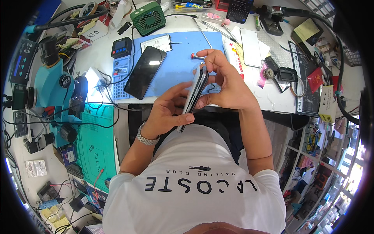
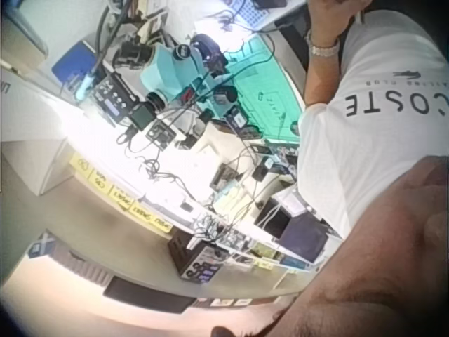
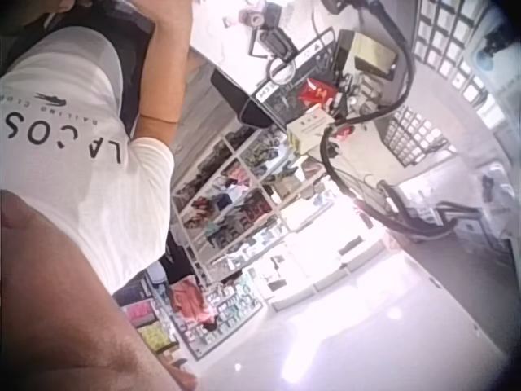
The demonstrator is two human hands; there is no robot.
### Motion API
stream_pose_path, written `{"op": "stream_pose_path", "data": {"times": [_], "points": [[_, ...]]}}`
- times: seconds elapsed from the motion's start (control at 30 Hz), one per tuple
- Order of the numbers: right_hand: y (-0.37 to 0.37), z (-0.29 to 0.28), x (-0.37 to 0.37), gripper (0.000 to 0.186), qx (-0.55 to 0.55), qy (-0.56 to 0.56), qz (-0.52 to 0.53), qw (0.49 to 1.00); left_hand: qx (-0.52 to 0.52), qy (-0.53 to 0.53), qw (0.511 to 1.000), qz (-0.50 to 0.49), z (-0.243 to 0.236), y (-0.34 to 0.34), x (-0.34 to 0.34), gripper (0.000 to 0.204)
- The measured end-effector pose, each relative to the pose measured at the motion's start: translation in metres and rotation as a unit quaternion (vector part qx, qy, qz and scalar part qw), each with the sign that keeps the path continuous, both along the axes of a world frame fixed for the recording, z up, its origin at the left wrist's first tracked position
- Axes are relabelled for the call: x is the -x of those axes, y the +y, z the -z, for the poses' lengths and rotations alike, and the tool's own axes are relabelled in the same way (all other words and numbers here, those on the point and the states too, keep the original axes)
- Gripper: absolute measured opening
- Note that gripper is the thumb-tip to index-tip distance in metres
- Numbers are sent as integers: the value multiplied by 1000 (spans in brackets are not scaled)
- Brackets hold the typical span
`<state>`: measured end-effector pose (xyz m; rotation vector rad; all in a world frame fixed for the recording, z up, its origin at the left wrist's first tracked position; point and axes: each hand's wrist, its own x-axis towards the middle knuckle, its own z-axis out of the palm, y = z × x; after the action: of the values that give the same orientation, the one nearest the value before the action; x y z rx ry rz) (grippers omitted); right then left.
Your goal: The person applies adhesive to the edges of a smartphone back cover and then presses it onto the phone body. They then use yellow and blue plastic clips to secure the back cover while the adhesive sets.
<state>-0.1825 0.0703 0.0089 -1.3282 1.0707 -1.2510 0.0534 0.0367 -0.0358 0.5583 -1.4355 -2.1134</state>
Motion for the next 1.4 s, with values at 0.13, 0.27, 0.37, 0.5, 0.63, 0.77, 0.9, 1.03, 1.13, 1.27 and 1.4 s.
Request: {"op": "stream_pose_path", "data": {"times": [0.13,0.27,0.37,0.5,0.63,0.77,0.9,1.03,1.13,1.27,1.4], "points": [[0,6,0,62,30,-11,-8,999,-13,14,999,-29,-1,-1,1,94],[1,8,-7,65,31,-35,35,998,-17,1,998,-56,-6,-3,3,103],[2,7,-10,65,43,-64,34,996,-1,-24,999,-48,-7,-4,2,101],[4,5,-10,62,86,-29,16,996,30,-58,997,-36,-7,-5,0,96],[6,1,-8,62,103,-28,4,994,36,-54,997,-44,-10,-5,1,93],[7,-1,-8,62,115,-9,-7,993,50,-87,993,-55,-15,-4,1,95],[11,-7,-7,62,94,-12,1,995,79,-70,992,-65,-10,-4,3,100],[14,-6,-4,62,131,-14,5,991,128,-72,985,-90,-6,-5,3,100],[17,-4,-2,59,141,12,62,988,184,-89,972,-120,-2,-5,2,97],[35,4,34,60,122,356,262,889,294,-135,929,-179,-4,-11,-4,91],[41,25,34,62,27,427,287,857,322,-187,910,-184,-15,-19,-9,91]]}}
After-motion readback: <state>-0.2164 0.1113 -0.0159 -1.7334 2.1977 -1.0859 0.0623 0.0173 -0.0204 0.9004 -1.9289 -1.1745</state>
